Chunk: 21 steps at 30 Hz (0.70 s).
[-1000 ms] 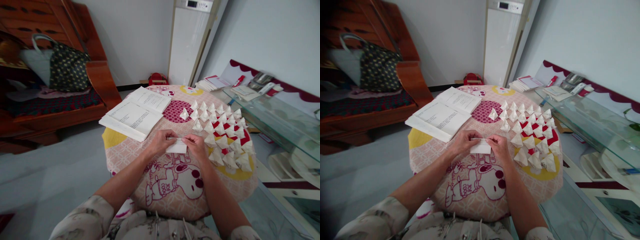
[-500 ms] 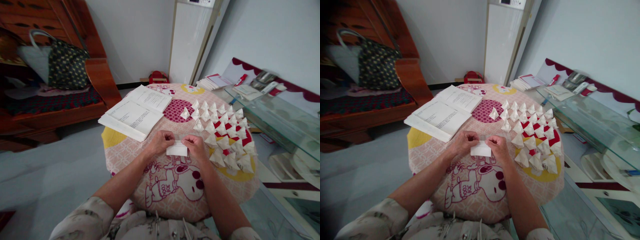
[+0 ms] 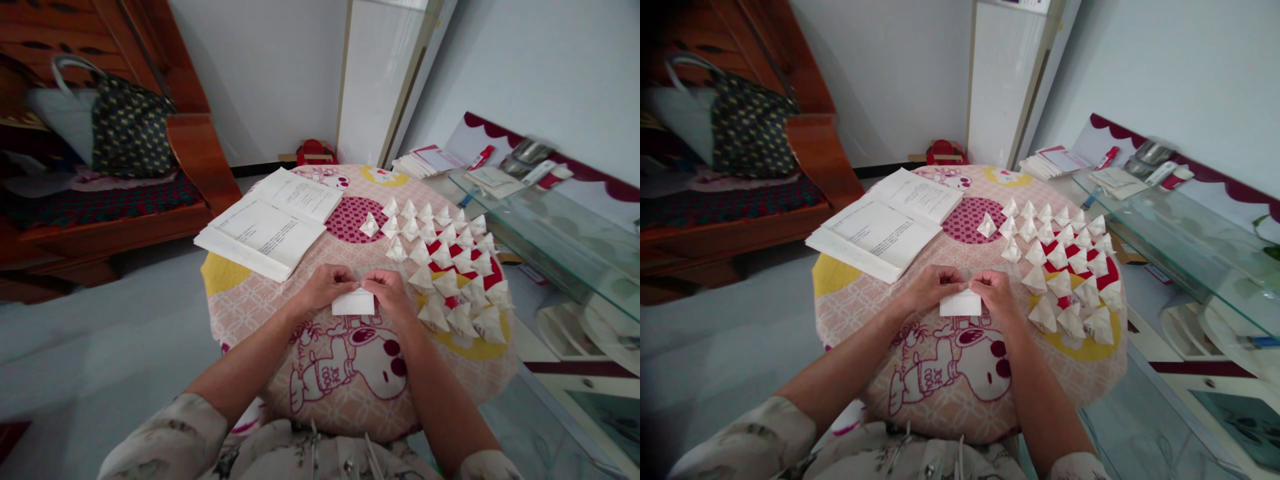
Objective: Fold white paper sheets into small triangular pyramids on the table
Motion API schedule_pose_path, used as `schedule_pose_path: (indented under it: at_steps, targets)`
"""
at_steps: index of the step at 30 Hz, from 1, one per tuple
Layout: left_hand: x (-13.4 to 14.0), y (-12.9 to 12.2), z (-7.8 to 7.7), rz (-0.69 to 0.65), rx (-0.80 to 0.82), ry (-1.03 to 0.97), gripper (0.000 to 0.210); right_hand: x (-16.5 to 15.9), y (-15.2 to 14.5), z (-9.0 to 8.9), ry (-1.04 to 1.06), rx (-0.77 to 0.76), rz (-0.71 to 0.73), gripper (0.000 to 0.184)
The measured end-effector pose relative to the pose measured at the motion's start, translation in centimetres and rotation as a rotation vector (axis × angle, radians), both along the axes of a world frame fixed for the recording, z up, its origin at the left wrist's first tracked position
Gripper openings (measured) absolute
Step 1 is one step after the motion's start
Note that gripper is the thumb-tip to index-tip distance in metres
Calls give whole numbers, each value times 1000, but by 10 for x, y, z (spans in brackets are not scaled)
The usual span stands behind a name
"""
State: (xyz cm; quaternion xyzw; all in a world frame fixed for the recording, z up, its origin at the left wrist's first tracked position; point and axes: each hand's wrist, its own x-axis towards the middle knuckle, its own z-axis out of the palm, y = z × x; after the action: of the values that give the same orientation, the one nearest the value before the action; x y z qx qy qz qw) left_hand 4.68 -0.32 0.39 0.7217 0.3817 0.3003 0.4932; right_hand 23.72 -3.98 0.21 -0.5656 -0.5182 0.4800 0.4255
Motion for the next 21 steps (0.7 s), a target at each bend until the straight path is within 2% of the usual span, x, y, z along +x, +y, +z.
schedule_pose_path:
  at_steps: [6,10,12,15,21]
  targets:
    - [0,-2,-8,16,-220,-77,27,4,2,-2,-35,-36,-20,11]
    - [-7,-1,-9,128,-424,-234,35,14,3,2,49,-40,-136,11]
    - [-8,-1,-8,192,-503,-350,38,15,2,4,122,-15,-134,13]
    - [-6,-2,-7,253,-518,-461,40,10,-1,7,169,31,-93,20]
    - [-6,0,-7,329,-437,-528,37,5,-3,6,150,104,-62,27]
